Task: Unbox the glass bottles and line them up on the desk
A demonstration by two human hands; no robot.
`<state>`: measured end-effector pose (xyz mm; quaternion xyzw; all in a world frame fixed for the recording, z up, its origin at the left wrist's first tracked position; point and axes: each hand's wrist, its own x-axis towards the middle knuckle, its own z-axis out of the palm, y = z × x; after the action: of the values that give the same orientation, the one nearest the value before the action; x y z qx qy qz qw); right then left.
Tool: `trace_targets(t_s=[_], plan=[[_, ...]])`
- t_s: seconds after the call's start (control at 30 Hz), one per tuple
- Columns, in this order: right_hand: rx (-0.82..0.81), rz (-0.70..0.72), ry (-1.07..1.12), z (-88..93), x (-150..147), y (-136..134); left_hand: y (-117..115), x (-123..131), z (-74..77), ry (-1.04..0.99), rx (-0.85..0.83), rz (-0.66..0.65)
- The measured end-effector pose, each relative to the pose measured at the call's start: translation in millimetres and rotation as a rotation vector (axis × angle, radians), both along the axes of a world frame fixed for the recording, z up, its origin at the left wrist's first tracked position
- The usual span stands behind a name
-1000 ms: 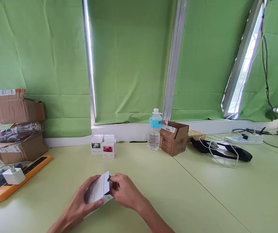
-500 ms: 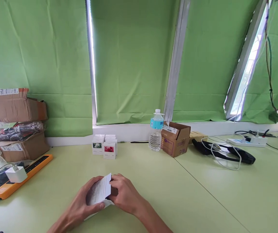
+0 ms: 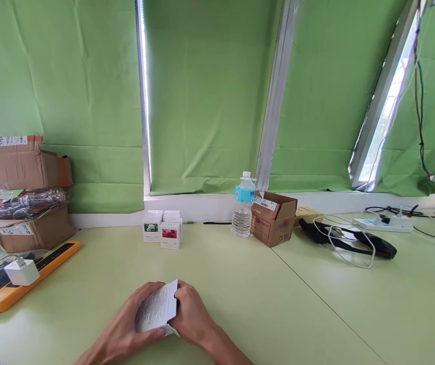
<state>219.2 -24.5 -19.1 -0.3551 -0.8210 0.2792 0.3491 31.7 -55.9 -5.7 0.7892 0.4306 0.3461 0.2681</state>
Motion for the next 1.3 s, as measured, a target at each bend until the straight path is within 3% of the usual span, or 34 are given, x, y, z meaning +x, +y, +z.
trace_targets(t_s=[0.6, 0.9, 1.3], plan=[[-0.015, 0.011, 0.094, -7.7, -6, -1, -2, -2, 4.8, 0.001, -0.001, 0.005], [0.025, -0.035, 0.060, -11.3, -11, 0, 3, -4, -3.4, 0.135, 0.033, 0.033], [0.049, -0.016, -0.031, 8.5, 8, 16, 5, -12, 7.7, 0.192, -0.041, 0.124]])
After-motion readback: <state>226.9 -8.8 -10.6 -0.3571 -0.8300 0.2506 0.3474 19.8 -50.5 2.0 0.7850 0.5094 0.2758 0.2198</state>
